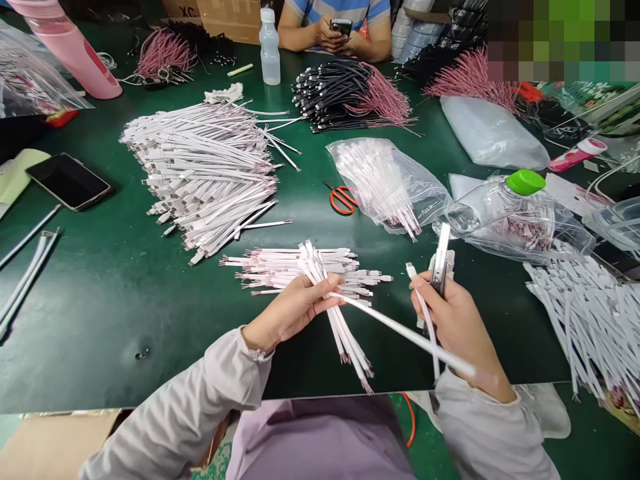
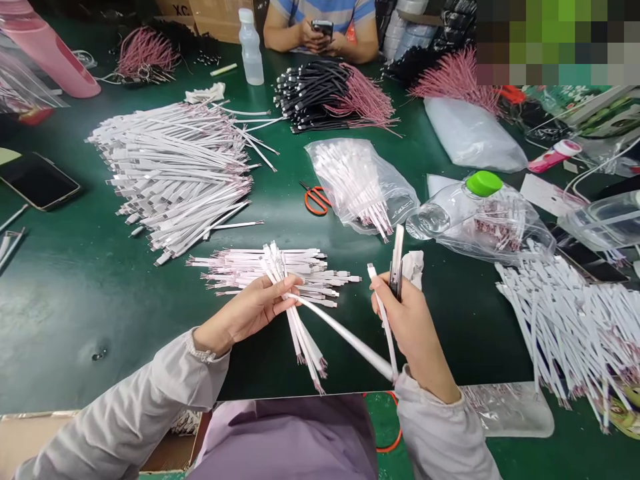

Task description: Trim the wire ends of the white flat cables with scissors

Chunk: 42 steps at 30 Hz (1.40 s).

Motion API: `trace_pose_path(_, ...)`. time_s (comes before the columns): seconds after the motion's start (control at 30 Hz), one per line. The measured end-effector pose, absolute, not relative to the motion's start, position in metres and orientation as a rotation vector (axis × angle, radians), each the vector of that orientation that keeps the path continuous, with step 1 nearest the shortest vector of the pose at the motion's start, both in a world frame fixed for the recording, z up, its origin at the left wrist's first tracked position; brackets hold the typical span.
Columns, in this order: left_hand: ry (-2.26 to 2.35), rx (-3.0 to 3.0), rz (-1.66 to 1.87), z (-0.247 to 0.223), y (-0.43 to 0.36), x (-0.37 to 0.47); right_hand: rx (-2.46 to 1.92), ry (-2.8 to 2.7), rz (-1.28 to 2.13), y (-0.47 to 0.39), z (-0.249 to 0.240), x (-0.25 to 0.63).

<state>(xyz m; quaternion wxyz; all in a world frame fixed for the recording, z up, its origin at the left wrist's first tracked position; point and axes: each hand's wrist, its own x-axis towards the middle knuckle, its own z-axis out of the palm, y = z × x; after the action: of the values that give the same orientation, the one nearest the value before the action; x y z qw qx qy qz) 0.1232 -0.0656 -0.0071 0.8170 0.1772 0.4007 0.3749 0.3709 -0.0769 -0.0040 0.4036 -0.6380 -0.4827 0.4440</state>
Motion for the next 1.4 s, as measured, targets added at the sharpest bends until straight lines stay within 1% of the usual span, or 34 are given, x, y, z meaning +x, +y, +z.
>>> trace_pose_path(0.13,0.747,0.402,0.817,-0.007,-0.065,0.122,-1.859,-1.435,0.976,-0.088,-0.020,0.387)
trace_pose_path(0.17,0.751,0.428,0.816,-0.008,-0.064,0.122,-1.901,-1.497,0.893,-0.090,-0.022,0.388)
trace_pose_path(0.27,0.814,0.543,0.813,-0.009,-0.064,0.121,-1.919,-1.545,0.494,-0.090,-0.026,0.390)
trace_pose_path(0.3,0.832,0.589,0.804,-0.009,-0.064,0.121,-1.896,-1.494,0.446,-0.090,-0.025,0.390)
trace_pose_path(0.33,0.840,0.635,0.787,-0.009,-0.064,0.121,-1.865,-1.422,0.514,-0.089,-0.023,0.389)
trace_pose_path(0.37,0.840,0.677,0.762,-0.008,-0.064,0.121,-1.820,-1.342,0.695,-0.089,-0.020,0.387)
trace_pose_path(0.47,0.812,0.779,0.674,-0.006,-0.065,0.121,-1.519,-1.152,1.522,-0.092,-0.008,0.374)
trace_pose_path(0.5,0.806,0.804,0.656,-0.006,-0.065,0.122,-1.406,-1.117,1.744,-0.094,-0.004,0.367)
trace_pose_path(0.57,0.809,0.839,0.639,-0.005,-0.066,0.122,-1.251,-1.073,2.031,-0.097,0.000,0.352)
trace_pose_path(0.67,0.814,0.869,0.622,-0.003,-0.068,0.124,-1.163,-0.975,2.165,-0.101,-0.001,0.332)
trace_pose_path(0.8,0.771,0.867,0.601,-0.004,-0.072,0.128,-1.179,-0.872,2.123,-0.104,-0.009,0.320)
trace_pose_path(0.9,0.758,0.851,0.605,-0.007,-0.075,0.131,-1.201,-0.945,2.136,-0.107,-0.009,0.321)
trace_pose_path(0.97,0.766,0.816,0.630,-0.008,-0.077,0.133,-1.283,-1.041,2.047,-0.108,-0.005,0.328)
trace_pose_path(1.03,0.777,0.771,0.653,-0.009,-0.078,0.134,-1.438,-1.157,1.855,-0.108,-0.002,0.340)
trace_pose_path(1.2,0.833,0.741,0.691,-0.010,-0.077,0.133,-1.811,-1.561,1.287,-0.108,0.002,0.375)
trace_pose_path(1.3,0.867,0.743,0.710,-0.011,-0.077,0.135,-1.893,-1.741,0.917,-0.106,0.001,0.386)
trace_pose_path(1.4,0.909,0.758,0.745,-0.012,-0.077,0.138,-1.954,-1.747,0.576,-0.100,-0.004,0.395)
